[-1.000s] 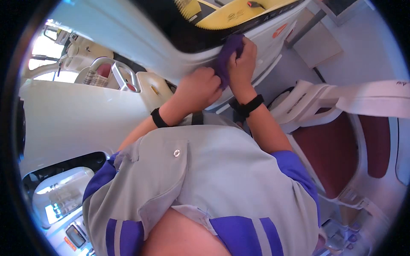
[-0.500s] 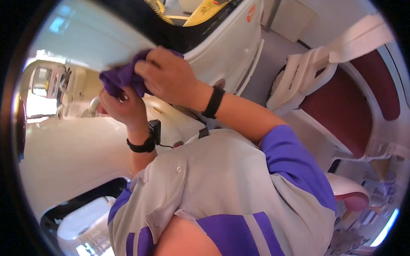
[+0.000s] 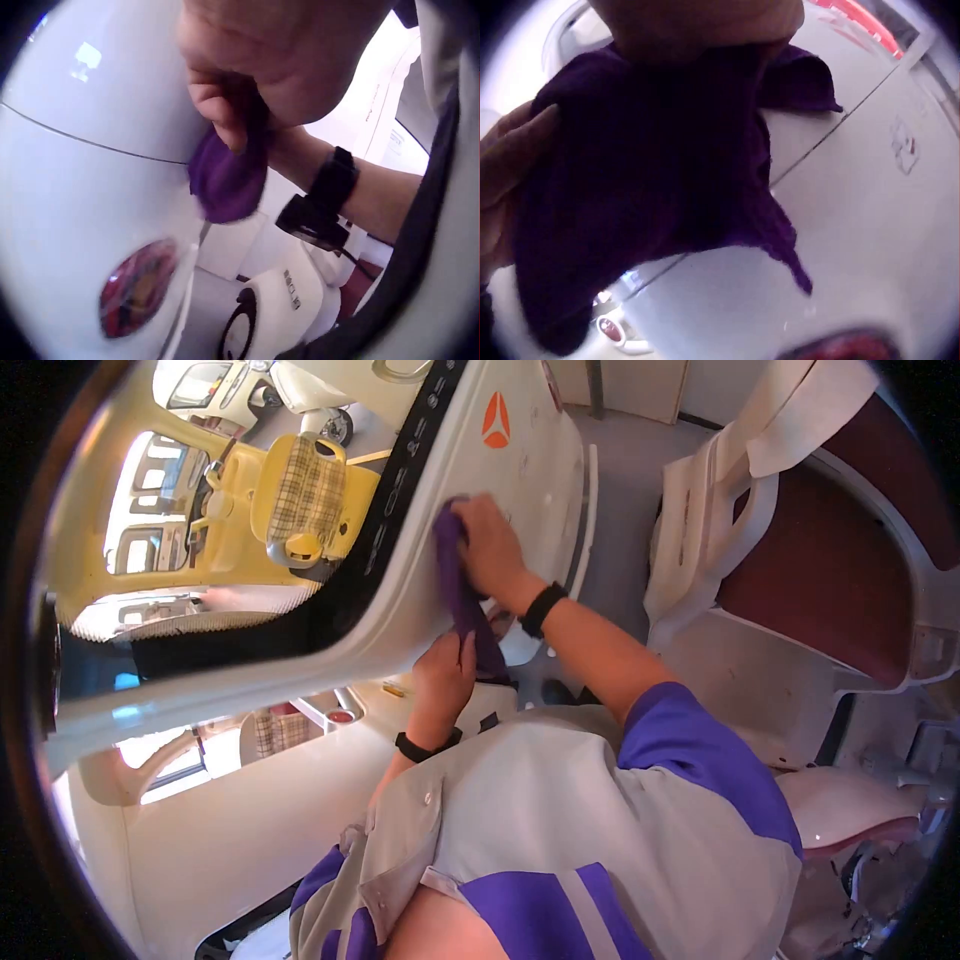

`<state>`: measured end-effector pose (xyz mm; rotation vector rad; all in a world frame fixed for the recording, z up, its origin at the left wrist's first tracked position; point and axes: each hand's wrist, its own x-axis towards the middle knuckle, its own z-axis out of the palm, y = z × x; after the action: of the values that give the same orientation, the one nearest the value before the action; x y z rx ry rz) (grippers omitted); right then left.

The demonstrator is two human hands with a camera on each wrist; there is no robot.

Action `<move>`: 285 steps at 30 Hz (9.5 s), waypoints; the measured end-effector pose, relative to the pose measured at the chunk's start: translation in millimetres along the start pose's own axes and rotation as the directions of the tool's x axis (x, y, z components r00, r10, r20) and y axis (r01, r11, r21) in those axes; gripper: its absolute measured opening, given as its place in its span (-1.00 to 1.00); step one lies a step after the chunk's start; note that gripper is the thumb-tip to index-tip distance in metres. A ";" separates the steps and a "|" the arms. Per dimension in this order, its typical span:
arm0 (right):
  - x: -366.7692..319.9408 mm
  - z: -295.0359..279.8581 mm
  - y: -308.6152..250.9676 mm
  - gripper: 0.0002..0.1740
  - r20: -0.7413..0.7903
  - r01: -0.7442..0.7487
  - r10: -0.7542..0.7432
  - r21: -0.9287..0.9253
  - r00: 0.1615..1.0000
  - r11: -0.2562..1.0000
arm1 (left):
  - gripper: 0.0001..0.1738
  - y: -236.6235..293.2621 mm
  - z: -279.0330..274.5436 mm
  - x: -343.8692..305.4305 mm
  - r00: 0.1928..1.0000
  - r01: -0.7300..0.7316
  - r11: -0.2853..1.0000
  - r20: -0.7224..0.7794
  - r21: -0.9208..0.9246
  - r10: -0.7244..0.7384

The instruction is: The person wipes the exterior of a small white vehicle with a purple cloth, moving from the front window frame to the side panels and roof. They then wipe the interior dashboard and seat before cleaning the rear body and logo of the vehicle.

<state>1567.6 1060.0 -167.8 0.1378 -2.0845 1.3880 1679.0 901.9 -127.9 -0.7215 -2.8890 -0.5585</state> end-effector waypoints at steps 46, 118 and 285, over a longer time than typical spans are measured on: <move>39.1 41.7 299.1 -0.57 0.284 -0.616 0.662 -0.243 0.693 0.749 | -0.70 32.2 128.8 189.3 0.955 0.232 0.944 0.241 -0.234 -0.175; -99.9 72.7 204.3 -0.50 0.170 -0.712 0.692 0.191 0.702 0.676 | -0.84 3.3 103.9 22.3 0.970 -0.131 0.967 0.174 -0.217 0.171; -357.3 307.2 -81.1 -0.39 0.860 -0.607 0.123 0.242 0.496 0.757 | -0.64 -84.7 -76.6 -247.7 0.635 0.771 0.608 0.293 -0.188 -0.715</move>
<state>1752.5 671.5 -376.2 0.6979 -2.4444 2.5590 1858.5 696.6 -132.5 0.5546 -3.2289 -1.0715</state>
